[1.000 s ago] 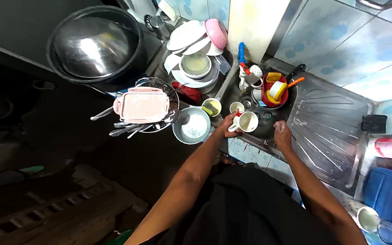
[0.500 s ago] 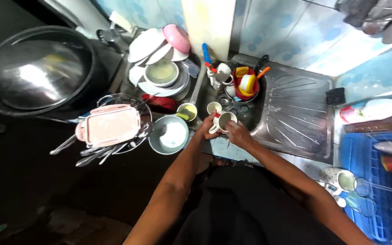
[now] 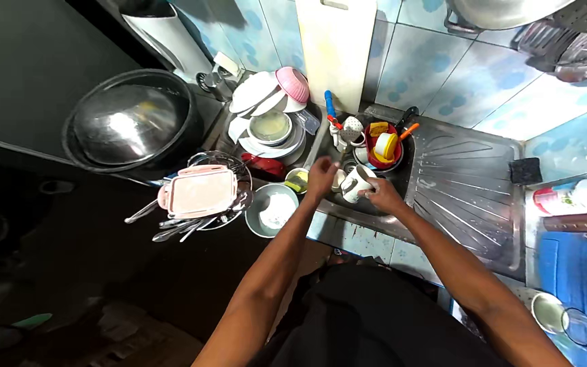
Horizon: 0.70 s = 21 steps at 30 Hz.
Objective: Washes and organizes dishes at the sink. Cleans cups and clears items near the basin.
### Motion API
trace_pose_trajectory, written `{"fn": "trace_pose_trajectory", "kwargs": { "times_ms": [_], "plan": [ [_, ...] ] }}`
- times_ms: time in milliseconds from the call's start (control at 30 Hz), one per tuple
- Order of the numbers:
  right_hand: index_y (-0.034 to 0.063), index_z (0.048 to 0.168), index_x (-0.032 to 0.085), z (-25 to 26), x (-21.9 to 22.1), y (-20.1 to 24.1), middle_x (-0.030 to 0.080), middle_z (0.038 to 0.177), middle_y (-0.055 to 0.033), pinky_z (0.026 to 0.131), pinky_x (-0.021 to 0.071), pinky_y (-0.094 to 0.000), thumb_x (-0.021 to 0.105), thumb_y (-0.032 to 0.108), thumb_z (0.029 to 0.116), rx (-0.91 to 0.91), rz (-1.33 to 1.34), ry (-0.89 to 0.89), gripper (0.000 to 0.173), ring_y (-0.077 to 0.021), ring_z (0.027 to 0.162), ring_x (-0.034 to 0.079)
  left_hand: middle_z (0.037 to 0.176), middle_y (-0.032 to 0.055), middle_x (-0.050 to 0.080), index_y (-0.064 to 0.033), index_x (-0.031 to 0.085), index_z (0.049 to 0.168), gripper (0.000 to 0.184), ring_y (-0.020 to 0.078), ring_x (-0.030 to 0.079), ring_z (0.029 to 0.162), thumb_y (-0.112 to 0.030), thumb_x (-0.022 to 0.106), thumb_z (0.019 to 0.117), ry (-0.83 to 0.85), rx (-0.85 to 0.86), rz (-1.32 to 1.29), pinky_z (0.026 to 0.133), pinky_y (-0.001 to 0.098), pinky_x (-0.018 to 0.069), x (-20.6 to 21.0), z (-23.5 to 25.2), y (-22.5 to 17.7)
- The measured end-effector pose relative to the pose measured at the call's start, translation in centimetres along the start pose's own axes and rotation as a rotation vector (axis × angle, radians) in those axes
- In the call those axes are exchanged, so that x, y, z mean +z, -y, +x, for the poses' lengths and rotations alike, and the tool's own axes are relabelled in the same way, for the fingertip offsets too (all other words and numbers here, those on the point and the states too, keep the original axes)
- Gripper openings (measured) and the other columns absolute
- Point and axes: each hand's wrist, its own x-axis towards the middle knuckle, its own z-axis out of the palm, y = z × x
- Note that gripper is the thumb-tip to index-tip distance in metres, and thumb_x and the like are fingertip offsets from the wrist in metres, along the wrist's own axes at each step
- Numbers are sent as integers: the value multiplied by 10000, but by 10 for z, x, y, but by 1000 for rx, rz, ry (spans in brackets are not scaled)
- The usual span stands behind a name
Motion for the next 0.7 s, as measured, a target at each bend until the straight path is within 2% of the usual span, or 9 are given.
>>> {"fn": "trace_pose_trajectory", "kwargs": {
  "times_ms": [33,100,167,233,300,367,433,533,700],
  "plan": [
    [9,1019,716,13,-2,-1,708,948,-162,871,552,-563,727,264,958,-32,-45,14,263,-307,906,689,1242,202,659,-16,578,1377,488,308,671,1098,-318,653,1001,-74,109,175,982,512,551,-12,16,-15],
    [12,1040,727,41,-5,-3,719,1013,-158,947,536,-567,700,273,965,-104,-183,70,274,-321,994,691,1340,228,588,-75,560,1417,506,357,656,1123,-292,684,976,-127,256,445,965,537,558,-29,45,-49],
    [7,988,723,68,0,-9,713,1003,-173,930,539,-592,710,267,947,-188,-326,97,264,-353,995,689,1481,208,493,-147,543,1461,535,417,574,1249,-220,697,953,-55,371,653,993,582,528,-35,72,-76],
    [12,1019,735,92,6,-12,723,1054,-192,956,533,-611,732,218,916,-222,-435,126,230,-378,1048,688,1576,173,414,-210,526,1489,515,474,511,1305,-257,650,991,85,447,919,939,636,529,-36,98,-84],
    [27,1089,736,108,8,-4,716,1128,-189,1001,512,-611,733,153,888,-195,-517,202,237,-384,1116,668,1467,146,530,-222,583,1426,391,461,542,1261,-292,570,1041,188,500,1099,864,634,544,-34,116,-80],
    [32,1100,732,117,9,4,708,1166,-181,1005,507,-611,724,122,874,-167,-573,240,244,-382,1149,654,1320,134,617,-146,665,1273,283,413,568,1225,-278,526,1064,213,561,1133,915,592,530,-29,127,-74],
    [16,1096,728,121,10,13,699,1189,-186,1023,494,-593,704,95,879,-155,-589,250,233,-381,1175,638,1238,164,653,-73,691,1181,251,406,611,1167,-210,519,1058,179,576,1094,935,566,535,-21,130,-71],
    [5,1089,729,127,15,11,694,1201,-187,1047,478,-574,696,94,883,-150,-587,238,227,-379,1192,627,1146,177,698,-61,674,1169,297,395,666,1110,-259,470,1085,89,508,1037,894,553,560,-16,136,-66],
    [-12,1023,721,139,18,11,691,1157,-202,1027,484,-572,715,115,855,-109,-588,244,211,-393,1179,620,1152,180,686,-68,660,1204,303,397,673,1082,-277,470,1093,164,462,1051,876,561,564,-21,141,-73]
  ]
}}
